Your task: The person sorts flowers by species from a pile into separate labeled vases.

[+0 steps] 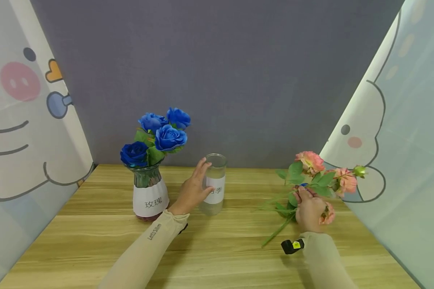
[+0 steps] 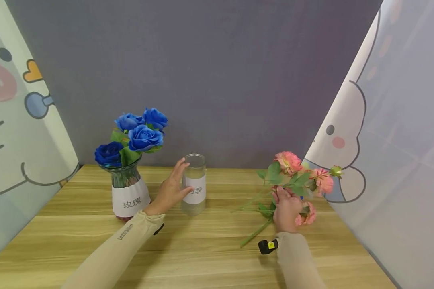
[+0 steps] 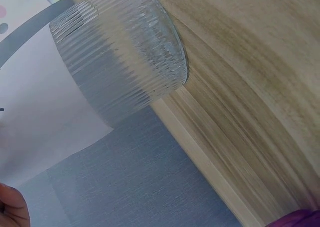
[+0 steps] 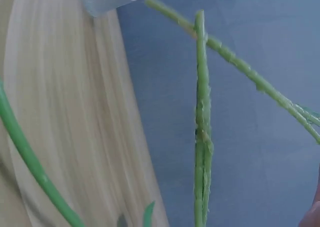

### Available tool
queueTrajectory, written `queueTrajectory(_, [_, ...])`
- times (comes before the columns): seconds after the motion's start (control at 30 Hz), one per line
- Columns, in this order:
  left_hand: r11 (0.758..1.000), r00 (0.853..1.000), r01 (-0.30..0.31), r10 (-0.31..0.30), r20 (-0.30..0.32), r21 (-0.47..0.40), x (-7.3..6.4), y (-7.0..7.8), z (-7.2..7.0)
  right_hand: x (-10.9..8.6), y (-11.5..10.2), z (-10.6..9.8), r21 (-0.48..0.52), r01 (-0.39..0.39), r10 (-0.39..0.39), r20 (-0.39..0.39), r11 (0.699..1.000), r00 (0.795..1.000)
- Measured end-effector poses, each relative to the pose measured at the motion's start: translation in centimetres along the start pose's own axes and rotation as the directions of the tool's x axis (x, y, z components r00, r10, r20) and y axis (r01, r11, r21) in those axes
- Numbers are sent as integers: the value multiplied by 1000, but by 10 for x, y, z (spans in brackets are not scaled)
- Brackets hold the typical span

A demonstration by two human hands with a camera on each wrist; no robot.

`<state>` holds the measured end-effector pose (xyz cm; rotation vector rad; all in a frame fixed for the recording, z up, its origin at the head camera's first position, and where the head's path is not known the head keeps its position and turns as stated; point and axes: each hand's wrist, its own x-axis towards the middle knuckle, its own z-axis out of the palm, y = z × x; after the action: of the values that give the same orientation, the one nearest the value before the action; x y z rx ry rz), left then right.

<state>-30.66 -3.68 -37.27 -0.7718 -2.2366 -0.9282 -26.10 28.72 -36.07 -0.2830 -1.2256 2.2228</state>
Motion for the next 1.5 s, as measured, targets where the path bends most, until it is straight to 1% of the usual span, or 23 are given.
queueTrajectory(0.07, [1000, 1000, -2, 2, -3, -1, 0, 0, 0, 0, 7, 3, -27, 69, -69, 11, 997, 998])
queueTrajectory(0.2, [1000, 1000, 0, 0, -13, 6, -1, 0, 0, 4, 24, 8, -102, 158, -156, 25, 982, 987])
queueTrajectory(0.37, [1000, 1000, 5, -5, -16, 9, -1, -1, 0, 8, 44, 8, -92, 225, -224, 23, 970, 974])
queueTrajectory(0.43, [1000, 1000, 7, -6, -13, 5, -2, 0, 0, 9, 48, 8, -82, 249, -249, 3, 965, 968])
queueTrajectory(0.5, [1000, 1000, 11, -11, -9, 2, -2, 0, 0, 9, 48, 9, -107, 272, -275, -16, 956, 961])
queueTrajectory(0.57, [1000, 1000, 15, -15, -7, 0, -2, 1, 0, 10, 48, 11, -106, 284, -290, -46, 953, 956])
queueTrajectory(0.63, [1000, 1000, 19, -19, -8, 0, -2, 2, 0, 11, 46, 11, -78, 283, -288, -72, 956, 955])
queueTrajectory(0.73, [1000, 1000, 19, -19, -16, 2, -2, 3, 1, 12, 44, 10, -86, 238, -247, -113, 967, 962])
queueTrajectory(0.77, [1000, 1000, 18, -18, -18, 3, -2, 3, 1, 12, 42, 10, -104, 212, -225, -126, 972, 966])
queueTrajectory(0.83, [1000, 1000, 15, -15, -19, 5, -2, 3, 1, 11, 39, 8, -112, 138, -153, -138, 984, 979])
queueTrajectory(0.9, [1000, 1000, 12, -12, -19, 8, -1, 3, 1, 8, 35, 8, -70, 42, -51, -136, 997, 989])
queueTrajectory(0.93, [1000, 1000, 12, -12, -18, 9, -1, 3, 1, 7, 33, 8, -35, 2, -6, -133, 999, 991])
queueTrajectory(1.0, [1000, 1000, 12, -12, -16, 14, -1, 3, 0, 4, 29, 9, 41, -67, 71, -109, 997, 992])
queueTrajectory(1.03, [1000, 1000, 12, -12, -16, 15, -1, 3, 0, 3, 27, 9, 67, -89, 96, -102, 994, 990])
queueTrajectory(1.1, [1000, 1000, 10, -10, -17, 18, -1, 3, -1, 1, 24, 10, 108, -100, 110, -90, 989, 990])
queueTrajectory(1.3, [1000, 1000, 7, -7, -23, 26, -1, 4, 0, -5, 16, 17, 191, -64, 81, -80, 979, 993])
queueTrajectory(1.5, [999, 1000, 8, -7, -25, 33, -2, 3, 2, -6, 7, 28, 230, -38, 68, -124, 972, 990])
